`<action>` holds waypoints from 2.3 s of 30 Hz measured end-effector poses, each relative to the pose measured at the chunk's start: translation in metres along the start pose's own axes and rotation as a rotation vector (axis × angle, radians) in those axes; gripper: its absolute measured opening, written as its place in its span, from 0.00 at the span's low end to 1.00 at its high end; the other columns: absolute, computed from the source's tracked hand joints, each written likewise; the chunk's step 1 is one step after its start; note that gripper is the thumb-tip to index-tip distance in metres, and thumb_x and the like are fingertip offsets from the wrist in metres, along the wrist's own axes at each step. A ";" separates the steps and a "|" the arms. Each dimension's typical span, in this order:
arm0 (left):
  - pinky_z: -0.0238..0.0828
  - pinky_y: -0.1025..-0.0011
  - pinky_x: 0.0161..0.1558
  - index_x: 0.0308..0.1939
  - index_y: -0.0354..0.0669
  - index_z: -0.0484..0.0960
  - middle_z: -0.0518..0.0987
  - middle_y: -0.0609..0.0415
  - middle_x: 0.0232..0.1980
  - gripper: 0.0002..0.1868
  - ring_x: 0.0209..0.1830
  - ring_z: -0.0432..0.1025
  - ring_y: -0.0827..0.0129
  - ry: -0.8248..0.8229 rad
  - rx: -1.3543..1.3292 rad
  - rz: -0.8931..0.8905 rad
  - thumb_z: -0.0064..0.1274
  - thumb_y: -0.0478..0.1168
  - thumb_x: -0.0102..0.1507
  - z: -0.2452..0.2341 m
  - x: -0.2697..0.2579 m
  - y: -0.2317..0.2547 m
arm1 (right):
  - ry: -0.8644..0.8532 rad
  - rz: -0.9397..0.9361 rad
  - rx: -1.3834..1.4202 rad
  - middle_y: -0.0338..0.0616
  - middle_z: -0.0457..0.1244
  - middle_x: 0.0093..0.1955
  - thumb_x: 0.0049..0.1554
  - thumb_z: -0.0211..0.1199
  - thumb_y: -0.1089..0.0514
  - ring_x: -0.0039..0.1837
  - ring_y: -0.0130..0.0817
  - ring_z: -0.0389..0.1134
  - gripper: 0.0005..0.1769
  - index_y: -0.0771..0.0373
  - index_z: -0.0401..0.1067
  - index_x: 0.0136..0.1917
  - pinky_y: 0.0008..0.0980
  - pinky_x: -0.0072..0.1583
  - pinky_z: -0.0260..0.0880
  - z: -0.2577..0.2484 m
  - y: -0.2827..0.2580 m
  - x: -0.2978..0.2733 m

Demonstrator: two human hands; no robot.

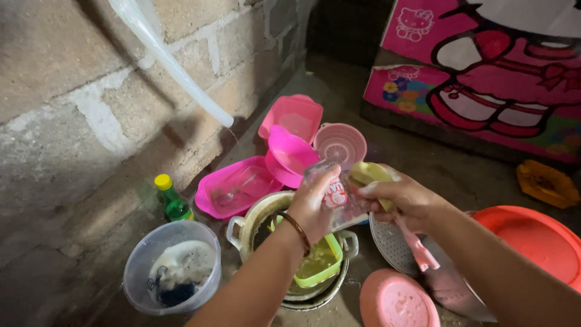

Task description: Washing various plastic dishes, containers, and toys using a sponge and water at a ground-level tap.

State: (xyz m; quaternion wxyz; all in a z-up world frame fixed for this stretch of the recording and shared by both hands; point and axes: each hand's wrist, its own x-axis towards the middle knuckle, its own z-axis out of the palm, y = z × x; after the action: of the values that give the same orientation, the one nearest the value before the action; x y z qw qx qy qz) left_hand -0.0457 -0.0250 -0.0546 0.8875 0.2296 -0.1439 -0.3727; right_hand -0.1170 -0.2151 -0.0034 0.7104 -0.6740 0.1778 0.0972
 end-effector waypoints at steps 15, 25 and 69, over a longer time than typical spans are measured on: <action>0.76 0.60 0.45 0.37 0.46 0.89 0.86 0.48 0.40 0.18 0.39 0.81 0.58 -0.303 1.815 -0.483 0.58 0.55 0.59 -0.079 -0.038 -0.059 | 0.292 0.526 -0.614 0.43 0.61 0.28 0.40 0.66 0.60 0.27 0.33 0.58 0.07 0.61 0.76 0.35 0.36 0.29 0.54 -0.111 0.120 0.061; 0.75 0.61 0.50 0.47 0.49 0.85 0.85 0.49 0.47 0.25 0.46 0.80 0.58 -0.519 1.723 -0.952 0.62 0.59 0.53 -0.095 -0.064 -0.078 | 0.102 0.622 -0.196 0.48 0.53 0.22 0.44 0.63 0.59 0.21 0.41 0.53 0.06 0.61 0.68 0.32 0.45 0.25 0.52 -0.158 0.274 0.114; 0.78 0.49 0.46 0.48 0.34 0.80 0.83 0.43 0.45 0.17 0.42 0.80 0.51 0.475 0.262 0.088 0.53 0.36 0.56 -0.064 -0.124 0.236 | -0.365 0.271 0.277 0.54 0.66 0.65 0.57 0.57 0.63 0.58 0.47 0.74 0.27 0.59 0.63 0.70 0.42 0.59 0.77 0.244 0.087 0.080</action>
State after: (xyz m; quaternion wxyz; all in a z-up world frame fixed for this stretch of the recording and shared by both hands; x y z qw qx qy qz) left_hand 0.0380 0.2296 0.0019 0.8746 0.4168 0.0116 -0.2474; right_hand -0.0465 0.0256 -0.1077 0.7967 -0.5117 0.1467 0.2862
